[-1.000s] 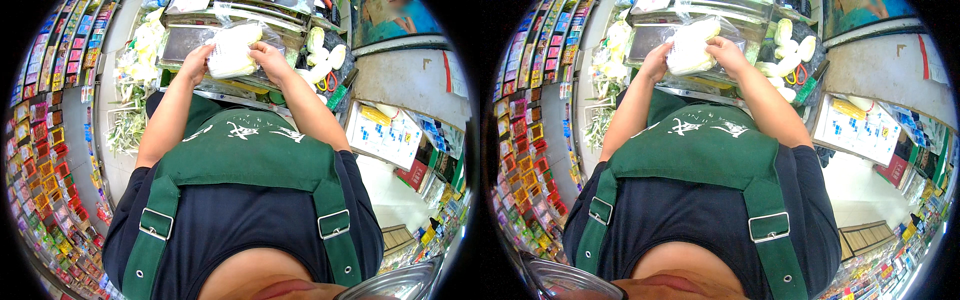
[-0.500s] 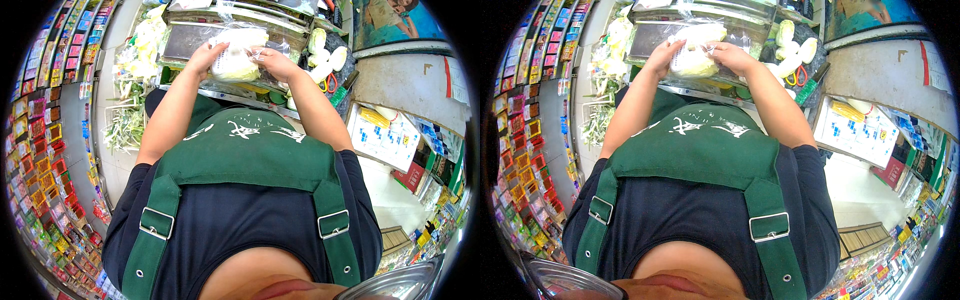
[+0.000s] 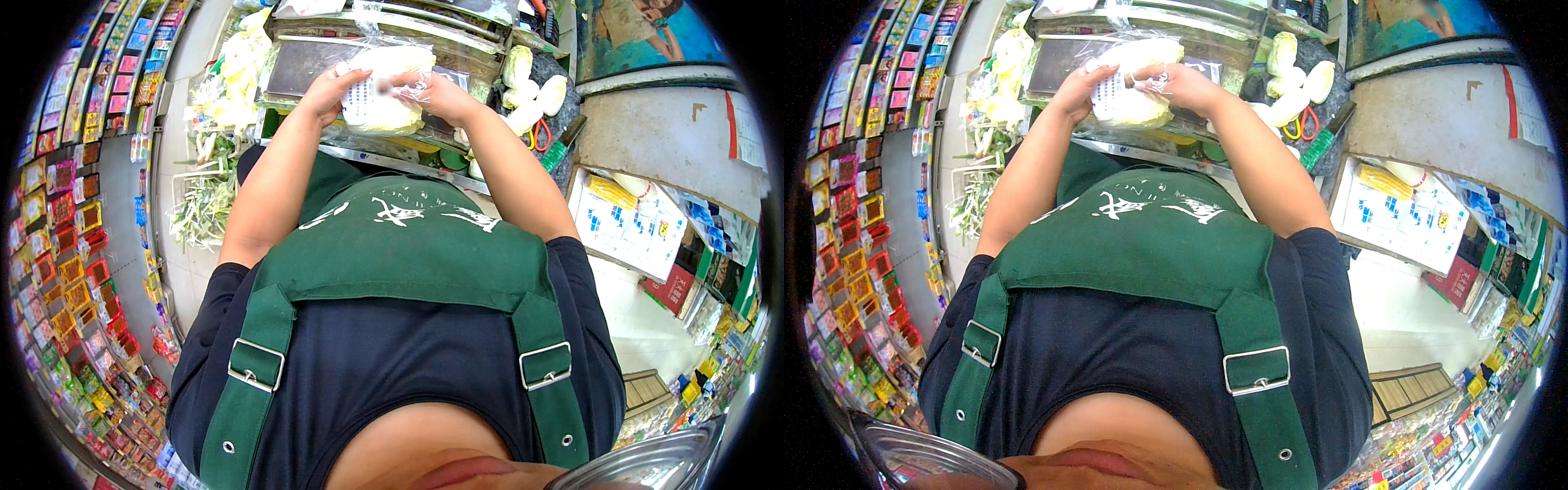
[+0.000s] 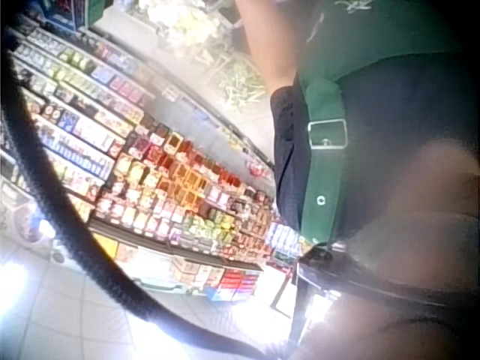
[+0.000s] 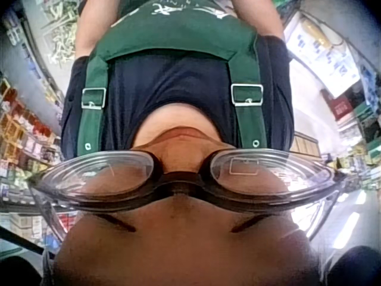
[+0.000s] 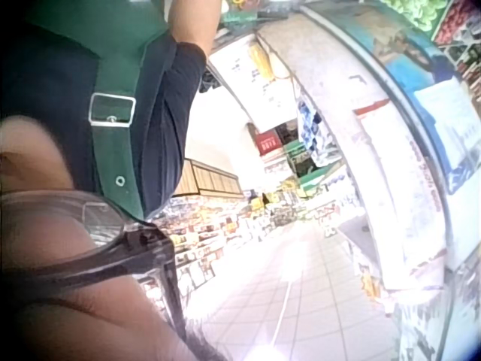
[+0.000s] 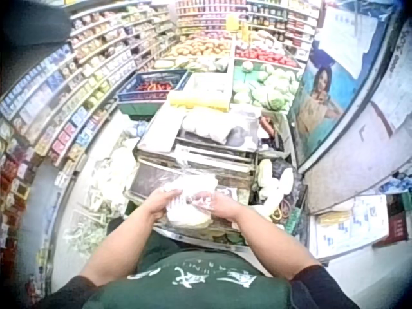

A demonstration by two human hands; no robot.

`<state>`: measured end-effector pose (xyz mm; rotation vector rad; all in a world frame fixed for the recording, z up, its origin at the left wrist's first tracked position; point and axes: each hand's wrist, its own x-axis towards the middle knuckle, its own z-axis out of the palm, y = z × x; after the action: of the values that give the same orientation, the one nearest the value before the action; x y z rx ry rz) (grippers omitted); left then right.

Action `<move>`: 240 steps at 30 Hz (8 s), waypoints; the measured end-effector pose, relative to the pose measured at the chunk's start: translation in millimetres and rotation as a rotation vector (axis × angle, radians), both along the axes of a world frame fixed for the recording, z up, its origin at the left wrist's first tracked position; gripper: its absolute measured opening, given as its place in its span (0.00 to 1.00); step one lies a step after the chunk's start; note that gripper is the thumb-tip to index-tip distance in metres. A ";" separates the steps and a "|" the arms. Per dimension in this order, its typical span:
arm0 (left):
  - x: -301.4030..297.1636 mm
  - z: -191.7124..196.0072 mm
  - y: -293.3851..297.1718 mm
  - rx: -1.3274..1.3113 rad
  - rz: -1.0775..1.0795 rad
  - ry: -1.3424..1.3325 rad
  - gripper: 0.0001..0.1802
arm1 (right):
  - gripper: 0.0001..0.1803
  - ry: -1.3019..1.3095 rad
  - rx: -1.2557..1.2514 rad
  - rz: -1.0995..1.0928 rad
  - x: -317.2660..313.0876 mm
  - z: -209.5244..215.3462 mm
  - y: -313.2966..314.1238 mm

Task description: The person places napa cabbage into clear plastic bags, seals them, and stacks the finished packages on a counter. The person repeats this process for several heads of cabbage, handling each one individually.

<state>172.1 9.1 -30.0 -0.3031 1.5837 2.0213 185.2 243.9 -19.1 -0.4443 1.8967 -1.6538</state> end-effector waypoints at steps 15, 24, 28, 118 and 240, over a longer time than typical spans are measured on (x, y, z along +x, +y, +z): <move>19.7 -2.5 15.6 0.086 0.114 0.001 0.23 | 0.18 0.254 -0.054 -0.053 18.8 -27.2 -9.2; 41.0 5.8 1.6 0.393 0.082 -0.074 0.22 | 0.25 0.361 0.099 0.126 46.9 -9.3 -1.3; 34.7 -10.6 0.6 0.217 0.030 -0.022 0.21 | 0.26 0.311 0.111 0.096 53.1 -14.8 4.8; 52.3 73.1 91.5 -0.830 -0.224 0.919 0.10 | 0.30 1.230 0.678 -0.011 5.7 1.1 10.5; -122.5 56.3 120.2 -0.813 -0.926 0.778 0.07 | 0.27 0.468 0.226 -0.385 -6.5 -4.5 35.8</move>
<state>49.5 129.2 26.3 0.8903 2.3261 0.7161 178.7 279.7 -23.6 -0.4173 2.6206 -1.6367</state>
